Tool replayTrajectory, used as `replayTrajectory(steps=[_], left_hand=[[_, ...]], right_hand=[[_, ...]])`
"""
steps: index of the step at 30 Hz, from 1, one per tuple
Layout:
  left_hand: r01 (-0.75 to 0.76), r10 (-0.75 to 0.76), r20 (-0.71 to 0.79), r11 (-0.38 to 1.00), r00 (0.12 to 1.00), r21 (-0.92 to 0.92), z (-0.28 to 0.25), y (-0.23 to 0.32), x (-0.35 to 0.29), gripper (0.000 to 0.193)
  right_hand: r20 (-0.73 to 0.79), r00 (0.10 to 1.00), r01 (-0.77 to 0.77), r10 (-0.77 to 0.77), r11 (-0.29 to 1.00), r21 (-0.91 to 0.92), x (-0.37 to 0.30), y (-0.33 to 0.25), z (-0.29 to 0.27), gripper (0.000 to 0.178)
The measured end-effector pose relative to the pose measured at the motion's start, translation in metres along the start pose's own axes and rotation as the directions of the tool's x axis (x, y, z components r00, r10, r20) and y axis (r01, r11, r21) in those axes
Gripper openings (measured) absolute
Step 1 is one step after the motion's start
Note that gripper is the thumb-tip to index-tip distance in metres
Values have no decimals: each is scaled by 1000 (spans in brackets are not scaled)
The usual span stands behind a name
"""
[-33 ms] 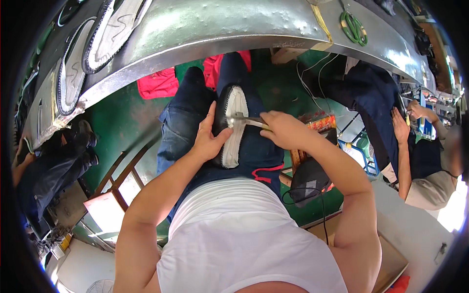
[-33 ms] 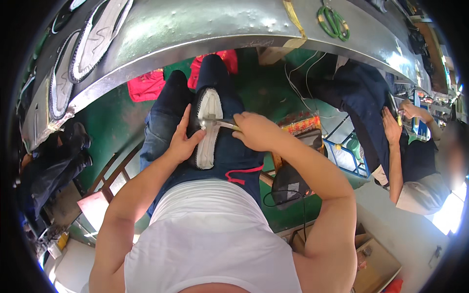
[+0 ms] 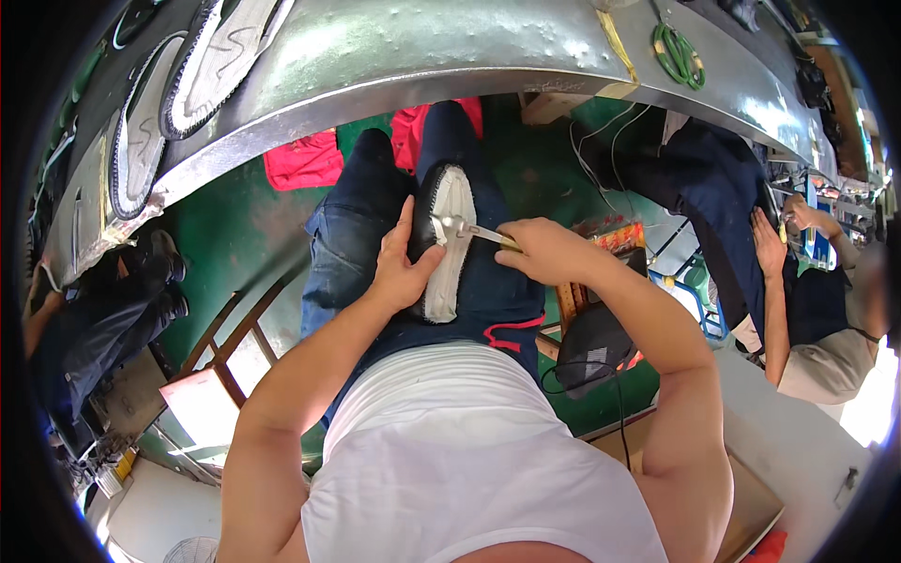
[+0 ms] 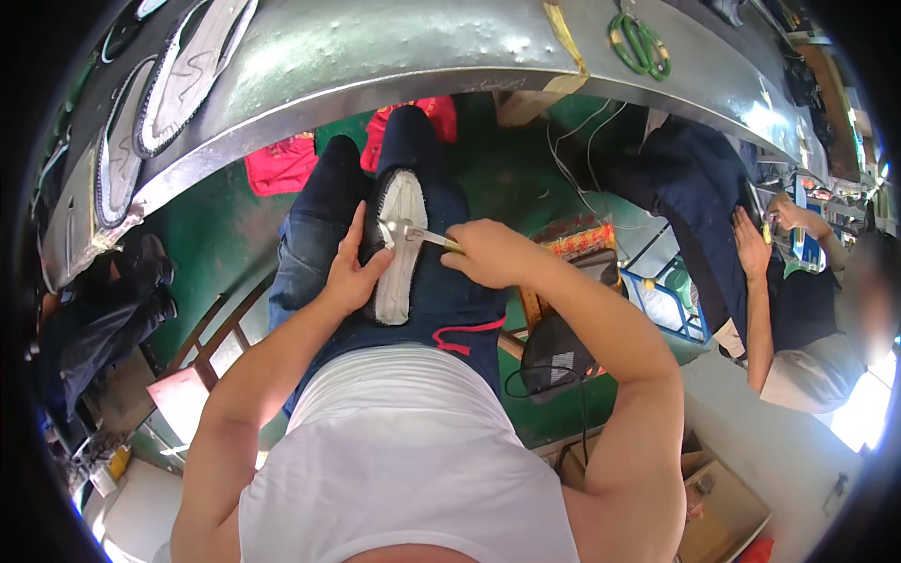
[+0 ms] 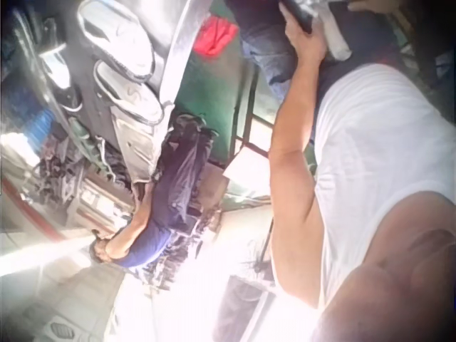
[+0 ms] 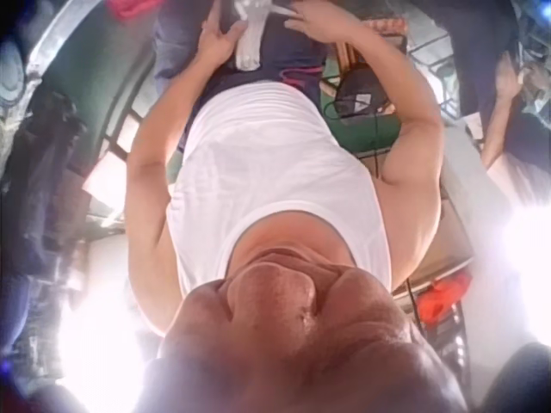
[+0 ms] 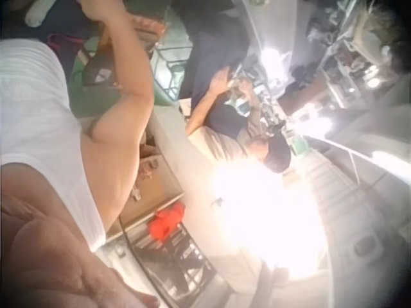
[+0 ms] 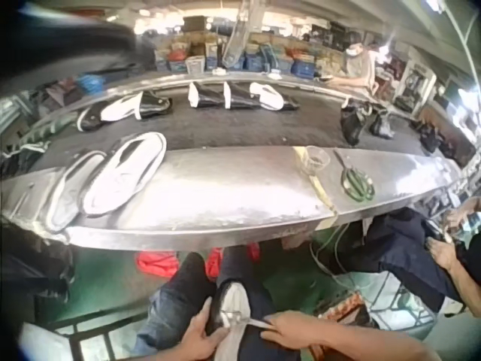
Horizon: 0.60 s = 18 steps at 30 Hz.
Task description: Trimming excess material from shoe components and organizing items on a conveyor belt.
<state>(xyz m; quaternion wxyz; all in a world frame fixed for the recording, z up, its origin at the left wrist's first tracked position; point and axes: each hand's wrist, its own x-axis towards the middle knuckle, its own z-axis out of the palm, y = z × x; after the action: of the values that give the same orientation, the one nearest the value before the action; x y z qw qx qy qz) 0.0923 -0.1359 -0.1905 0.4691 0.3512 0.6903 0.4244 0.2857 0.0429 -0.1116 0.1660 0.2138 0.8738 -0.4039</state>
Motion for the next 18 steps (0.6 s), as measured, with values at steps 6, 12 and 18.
replayTrajectory(steps=[6,12,18], left_hand=[[-196,238,-101,930,966,312,4,8,-10,74],[-214,223,49,819,974,532,6,31,-16,64],[-92,74,55,796,996,598,6,45,-10,57]], right_hand=[[-87,963,-155,253,792,591,8,-20,69,36],[183,943,-316,278,569,759,-8,5,51,27],[139,932,-334,336,645,688,-12,1,10,43]])
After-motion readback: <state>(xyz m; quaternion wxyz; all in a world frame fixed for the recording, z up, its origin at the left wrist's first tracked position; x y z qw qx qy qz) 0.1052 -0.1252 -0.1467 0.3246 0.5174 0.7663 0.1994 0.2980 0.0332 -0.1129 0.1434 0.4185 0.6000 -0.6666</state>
